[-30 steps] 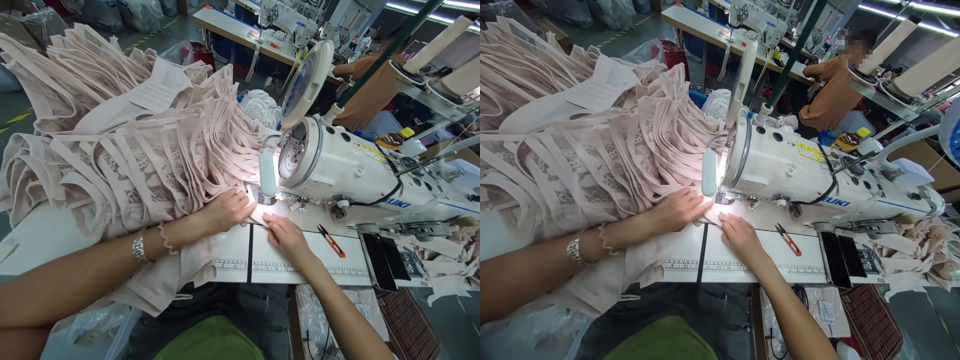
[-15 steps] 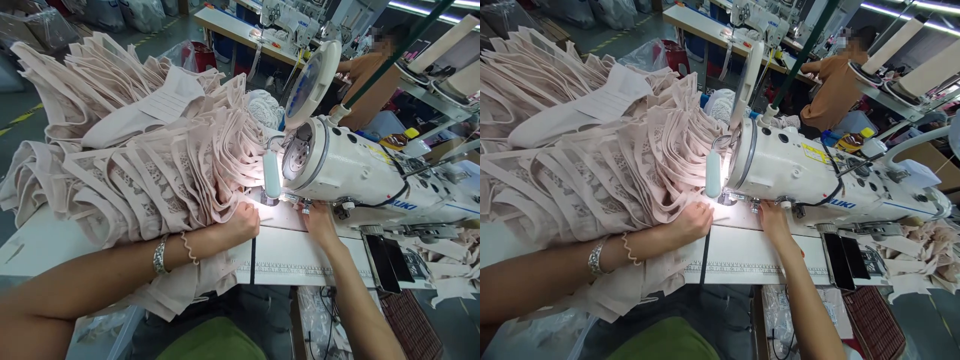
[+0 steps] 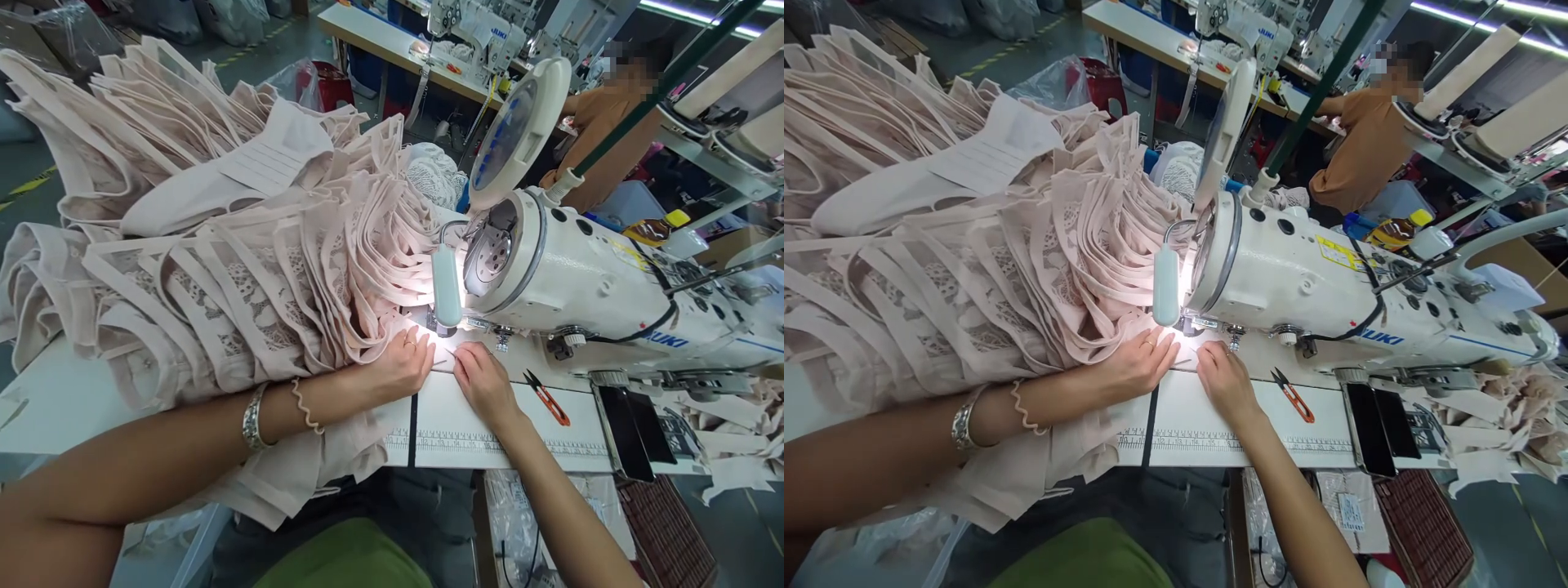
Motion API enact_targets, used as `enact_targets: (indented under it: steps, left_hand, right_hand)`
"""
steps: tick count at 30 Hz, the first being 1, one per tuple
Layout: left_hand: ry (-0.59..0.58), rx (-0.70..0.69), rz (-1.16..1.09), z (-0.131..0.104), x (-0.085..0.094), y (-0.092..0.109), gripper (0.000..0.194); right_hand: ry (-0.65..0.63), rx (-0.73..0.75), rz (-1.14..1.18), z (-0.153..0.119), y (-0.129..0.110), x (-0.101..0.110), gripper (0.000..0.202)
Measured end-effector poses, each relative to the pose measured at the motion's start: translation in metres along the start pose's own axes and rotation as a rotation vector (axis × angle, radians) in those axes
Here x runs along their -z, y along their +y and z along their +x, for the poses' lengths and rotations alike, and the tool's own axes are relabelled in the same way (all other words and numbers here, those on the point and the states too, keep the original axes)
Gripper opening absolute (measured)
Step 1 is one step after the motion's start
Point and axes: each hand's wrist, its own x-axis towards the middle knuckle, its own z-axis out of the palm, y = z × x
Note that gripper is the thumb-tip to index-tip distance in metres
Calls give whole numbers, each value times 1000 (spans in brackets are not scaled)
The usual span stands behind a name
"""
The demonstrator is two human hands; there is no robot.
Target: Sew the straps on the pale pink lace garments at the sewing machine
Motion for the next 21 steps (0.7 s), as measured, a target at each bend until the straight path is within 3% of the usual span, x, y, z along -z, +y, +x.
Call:
enact_targets:
  steps: [3, 6, 9, 14, 21]
  left_hand:
    - [-135, 80, 15, -1, 14, 5, 39]
    - [-239, 109, -29, 4, 22, 3, 34]
    - [-270, 98, -116, 8, 22, -1, 37]
    - [-247, 119, -149, 7, 20, -1, 39]
    - [-140, 105, -192, 6, 15, 3, 34]
  right_hand:
    - [3, -60, 51, 4, -2, 2, 15]
    - [2, -212, 27, 7, -3, -1, 16]
    - [3, -277, 8, 7, -4, -5, 14]
    - [-11, -201, -109, 9, -10, -5, 21]
    - [-366, -403, -193, 28, 0, 5, 17]
